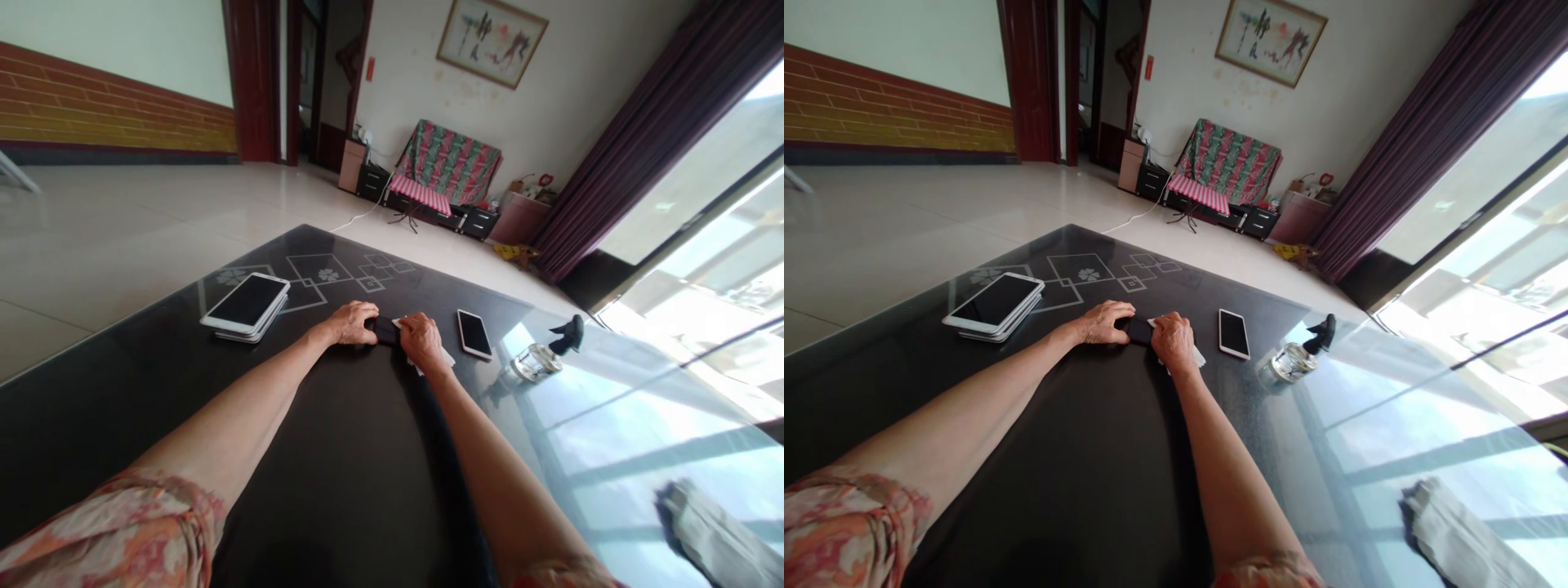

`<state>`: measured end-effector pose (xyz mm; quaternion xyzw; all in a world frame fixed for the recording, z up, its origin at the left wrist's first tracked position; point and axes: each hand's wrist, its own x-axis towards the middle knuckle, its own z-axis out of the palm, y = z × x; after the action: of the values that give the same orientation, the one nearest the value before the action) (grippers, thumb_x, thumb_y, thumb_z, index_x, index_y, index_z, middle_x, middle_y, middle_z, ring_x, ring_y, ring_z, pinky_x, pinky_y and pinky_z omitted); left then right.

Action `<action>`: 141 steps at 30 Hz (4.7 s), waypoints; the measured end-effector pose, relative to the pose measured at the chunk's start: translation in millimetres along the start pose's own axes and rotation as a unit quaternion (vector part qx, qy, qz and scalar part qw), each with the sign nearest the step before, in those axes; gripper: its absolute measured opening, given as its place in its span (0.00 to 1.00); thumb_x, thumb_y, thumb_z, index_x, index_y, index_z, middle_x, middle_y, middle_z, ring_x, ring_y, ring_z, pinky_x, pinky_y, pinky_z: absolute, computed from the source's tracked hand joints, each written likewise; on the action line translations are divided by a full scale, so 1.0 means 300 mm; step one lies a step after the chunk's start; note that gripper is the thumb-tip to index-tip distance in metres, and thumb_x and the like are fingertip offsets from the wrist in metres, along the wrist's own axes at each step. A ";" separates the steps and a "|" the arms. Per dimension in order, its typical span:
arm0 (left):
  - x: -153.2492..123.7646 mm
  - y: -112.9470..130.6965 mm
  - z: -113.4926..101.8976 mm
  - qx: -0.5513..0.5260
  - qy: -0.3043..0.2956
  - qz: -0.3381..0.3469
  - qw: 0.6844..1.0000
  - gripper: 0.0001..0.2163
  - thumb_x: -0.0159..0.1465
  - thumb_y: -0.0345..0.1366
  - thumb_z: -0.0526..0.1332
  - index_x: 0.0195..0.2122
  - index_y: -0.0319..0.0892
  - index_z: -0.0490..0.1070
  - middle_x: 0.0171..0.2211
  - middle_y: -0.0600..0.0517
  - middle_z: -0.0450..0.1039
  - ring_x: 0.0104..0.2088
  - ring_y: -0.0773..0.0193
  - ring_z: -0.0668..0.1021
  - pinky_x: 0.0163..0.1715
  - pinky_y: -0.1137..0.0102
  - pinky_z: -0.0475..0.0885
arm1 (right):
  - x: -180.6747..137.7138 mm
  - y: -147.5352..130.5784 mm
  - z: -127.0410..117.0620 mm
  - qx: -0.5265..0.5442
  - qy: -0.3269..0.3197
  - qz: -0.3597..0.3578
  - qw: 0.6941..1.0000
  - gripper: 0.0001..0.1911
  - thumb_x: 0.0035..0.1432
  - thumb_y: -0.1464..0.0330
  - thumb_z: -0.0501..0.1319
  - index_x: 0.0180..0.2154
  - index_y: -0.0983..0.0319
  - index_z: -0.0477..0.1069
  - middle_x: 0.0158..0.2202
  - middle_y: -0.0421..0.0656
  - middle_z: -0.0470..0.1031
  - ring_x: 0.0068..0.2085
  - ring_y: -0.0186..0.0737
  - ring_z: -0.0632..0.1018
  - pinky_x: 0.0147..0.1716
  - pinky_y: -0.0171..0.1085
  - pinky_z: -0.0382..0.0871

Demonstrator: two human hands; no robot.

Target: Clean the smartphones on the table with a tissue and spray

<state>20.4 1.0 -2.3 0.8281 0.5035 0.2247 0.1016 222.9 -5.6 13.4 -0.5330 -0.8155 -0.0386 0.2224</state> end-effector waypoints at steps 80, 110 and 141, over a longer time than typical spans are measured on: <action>0.028 -0.063 -0.032 0.012 0.000 0.085 0.996 0.18 0.57 0.27 0.54 0.45 0.44 0.77 0.52 0.53 0.74 0.52 0.63 0.75 0.56 0.72 0.66 | -0.002 -0.105 0.064 0.066 0.055 -0.016 0.996 0.17 0.58 0.75 0.53 0.40 0.59 0.78 0.45 0.45 0.77 0.45 0.43 0.72 0.50 0.39 0.59; 0.029 -0.049 -0.025 0.024 0.006 0.056 0.998 0.16 0.56 0.31 0.57 0.44 0.46 0.77 0.53 0.54 0.74 0.54 0.62 0.74 0.58 0.70 0.64 | -0.041 -0.103 0.032 0.101 0.046 -0.020 0.994 0.16 0.55 0.76 0.53 0.34 0.59 0.79 0.38 0.42 0.78 0.41 0.40 0.74 0.48 0.38 0.62; 0.034 -0.041 -0.028 0.044 -0.002 0.048 0.998 0.17 0.56 0.32 0.57 0.47 0.44 0.76 0.54 0.54 0.73 0.54 0.61 0.74 0.58 0.72 0.63 | -0.102 -0.101 0.006 0.050 0.054 0.037 0.997 0.16 0.59 0.75 0.54 0.42 0.58 0.77 0.48 0.43 0.76 0.46 0.45 0.70 0.48 0.40 0.59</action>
<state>10.7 15.2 2.9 0.8552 0.4728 0.2053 0.0548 205.7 -44.1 4.6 -0.5483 -0.7828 -0.0179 0.2937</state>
